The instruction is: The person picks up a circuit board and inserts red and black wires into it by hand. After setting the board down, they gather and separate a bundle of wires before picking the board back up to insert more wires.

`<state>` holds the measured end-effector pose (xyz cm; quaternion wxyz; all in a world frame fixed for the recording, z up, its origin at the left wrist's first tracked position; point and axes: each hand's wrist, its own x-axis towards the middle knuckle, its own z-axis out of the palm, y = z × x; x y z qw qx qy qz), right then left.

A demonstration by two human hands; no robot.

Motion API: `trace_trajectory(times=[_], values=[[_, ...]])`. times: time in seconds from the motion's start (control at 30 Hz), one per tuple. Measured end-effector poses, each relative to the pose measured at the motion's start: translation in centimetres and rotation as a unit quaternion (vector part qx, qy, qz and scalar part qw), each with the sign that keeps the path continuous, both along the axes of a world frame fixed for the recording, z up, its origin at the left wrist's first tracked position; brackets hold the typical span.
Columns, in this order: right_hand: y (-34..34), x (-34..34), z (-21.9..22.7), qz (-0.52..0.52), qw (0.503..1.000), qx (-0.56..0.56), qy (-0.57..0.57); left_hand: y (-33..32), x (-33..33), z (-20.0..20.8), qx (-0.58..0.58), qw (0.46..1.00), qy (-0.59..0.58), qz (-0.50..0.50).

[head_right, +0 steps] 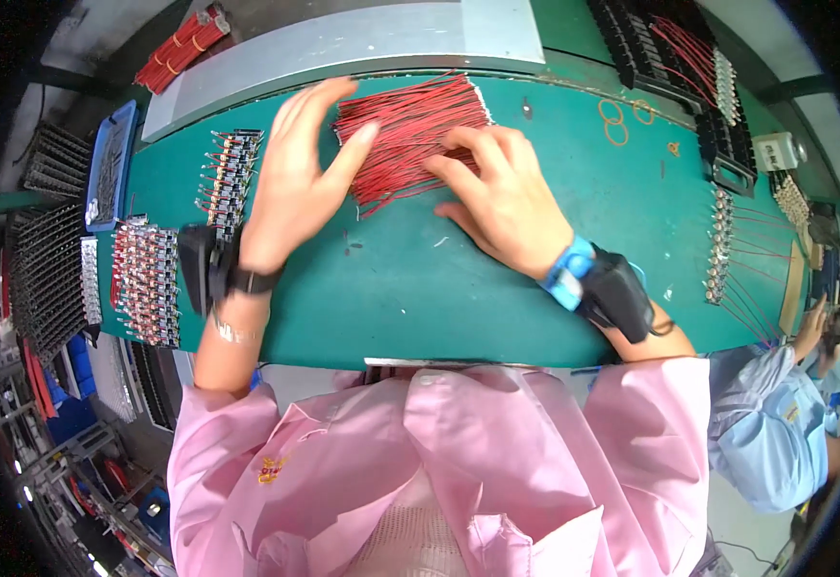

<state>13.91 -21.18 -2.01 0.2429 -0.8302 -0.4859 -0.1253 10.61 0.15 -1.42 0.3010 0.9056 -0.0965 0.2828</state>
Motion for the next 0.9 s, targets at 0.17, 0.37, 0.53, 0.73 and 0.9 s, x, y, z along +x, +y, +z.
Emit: trace_trajectory(times=[0.17,0.37,0.53,0.73,0.9], values=[[1.1,1.8,-1.8,0.038,0.996,0.016,-0.082,-0.5,4.2,-0.3,0.134,0.984,0.115,-0.002],[1.2,3.4,-1.3,0.061,0.997,0.025,-0.05,-0.4,4.0,0.7,0.132,0.957,0.257,0.003],[1.2,6.1,-1.6,0.124,0.991,0.017,-0.036,-0.1,3.1,0.4,0.178,0.954,0.238,-0.042],[2.0,7.3,0.7,0.14,0.981,-0.136,0.006,0.1,2.6,0.5,0.199,0.95,0.215,-0.107],[0.8,4.5,1.4,0.03,0.971,-0.206,0.116,-0.6,3.5,0.5,0.185,0.934,0.21,-0.22]])
